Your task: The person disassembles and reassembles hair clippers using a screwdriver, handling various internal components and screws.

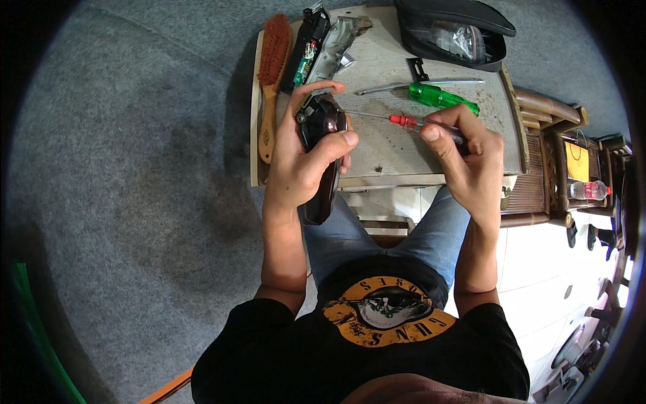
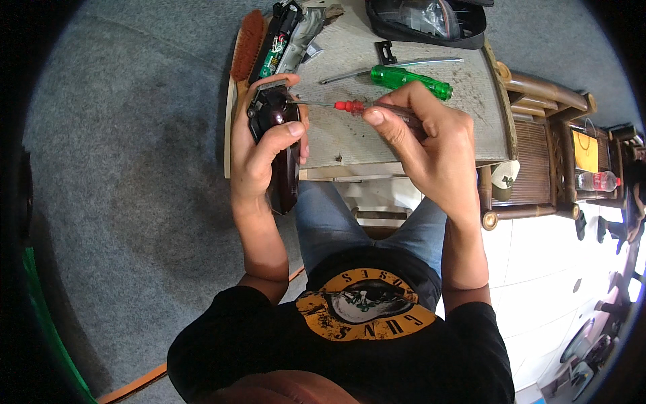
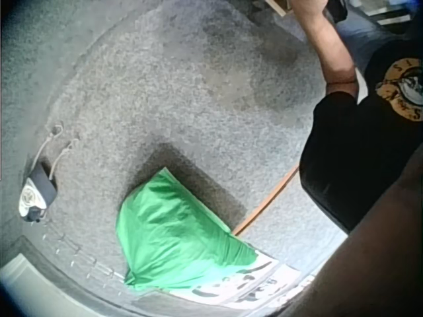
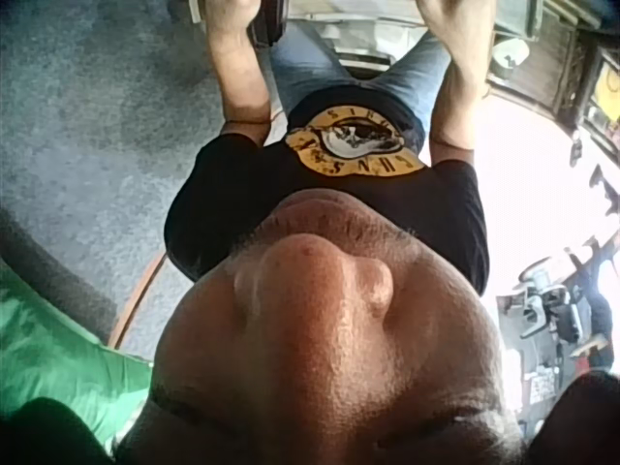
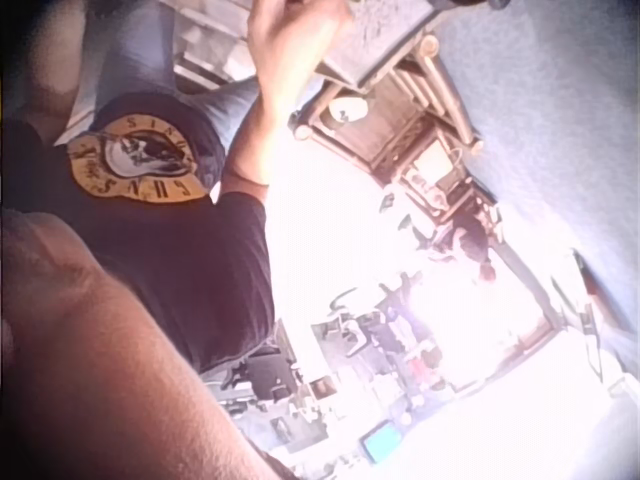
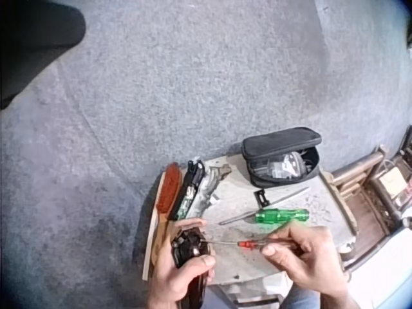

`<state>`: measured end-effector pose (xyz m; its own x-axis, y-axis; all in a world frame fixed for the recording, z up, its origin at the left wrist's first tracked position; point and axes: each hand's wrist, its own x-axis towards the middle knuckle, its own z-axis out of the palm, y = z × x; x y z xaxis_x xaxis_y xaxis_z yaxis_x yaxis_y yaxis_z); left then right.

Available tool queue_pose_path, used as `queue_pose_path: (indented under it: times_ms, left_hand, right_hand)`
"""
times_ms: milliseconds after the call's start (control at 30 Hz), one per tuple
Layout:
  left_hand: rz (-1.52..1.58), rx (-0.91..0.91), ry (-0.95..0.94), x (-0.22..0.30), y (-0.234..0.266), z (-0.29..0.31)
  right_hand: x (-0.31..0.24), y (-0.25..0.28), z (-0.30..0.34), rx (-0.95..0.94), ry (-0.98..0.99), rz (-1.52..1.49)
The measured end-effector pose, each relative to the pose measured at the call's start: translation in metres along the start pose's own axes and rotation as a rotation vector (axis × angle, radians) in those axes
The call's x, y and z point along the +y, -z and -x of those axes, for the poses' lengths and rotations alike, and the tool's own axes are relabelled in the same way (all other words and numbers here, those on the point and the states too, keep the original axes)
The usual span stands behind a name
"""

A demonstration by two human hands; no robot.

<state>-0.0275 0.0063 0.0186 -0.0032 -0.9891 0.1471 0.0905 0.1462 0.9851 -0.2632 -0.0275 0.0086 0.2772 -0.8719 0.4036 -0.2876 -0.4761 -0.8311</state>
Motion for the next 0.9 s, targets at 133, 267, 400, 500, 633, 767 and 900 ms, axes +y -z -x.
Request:
queue_pose_path:
  times_ms: [133, 267, 400, 500, 633, 767, 900]
  left_hand:
    - [0.001, 0.003, -0.005, 0.002, 0.000, 0.001]
    - [0.024, 0.033, -0.004, 0.002, -0.002, 0.000]
    - [0.000, 0.017, -0.006, 0.002, 0.000, 0.000]
    - [0.074, 0.029, -0.010, 0.001, 0.003, 0.002]
    - [0.239, 0.173, -0.075, -0.008, 0.010, -0.005]
    - [0.445, 0.142, -0.065, -0.009, 0.016, -0.001]
    - [0.320, 0.080, -0.077, -0.007, 0.014, 0.003]
  right_hand:
    - [-0.004, -0.006, -0.001, 0.045, -0.018, -0.069]
    - [-0.007, -0.017, -0.002, 0.157, 0.002, -0.227]
    - [-0.001, -0.001, -0.001, -0.006, -0.004, 0.005]
    - [0.000, -0.007, -0.003, -0.019, -0.017, 0.024]
    - [0.005, -0.009, -0.002, 0.033, -0.053, -0.281]
    - [0.008, -0.003, 0.000, -0.031, -0.071, -0.361]
    - [0.002, -0.002, 0.000, -0.058, -0.110, -0.388]
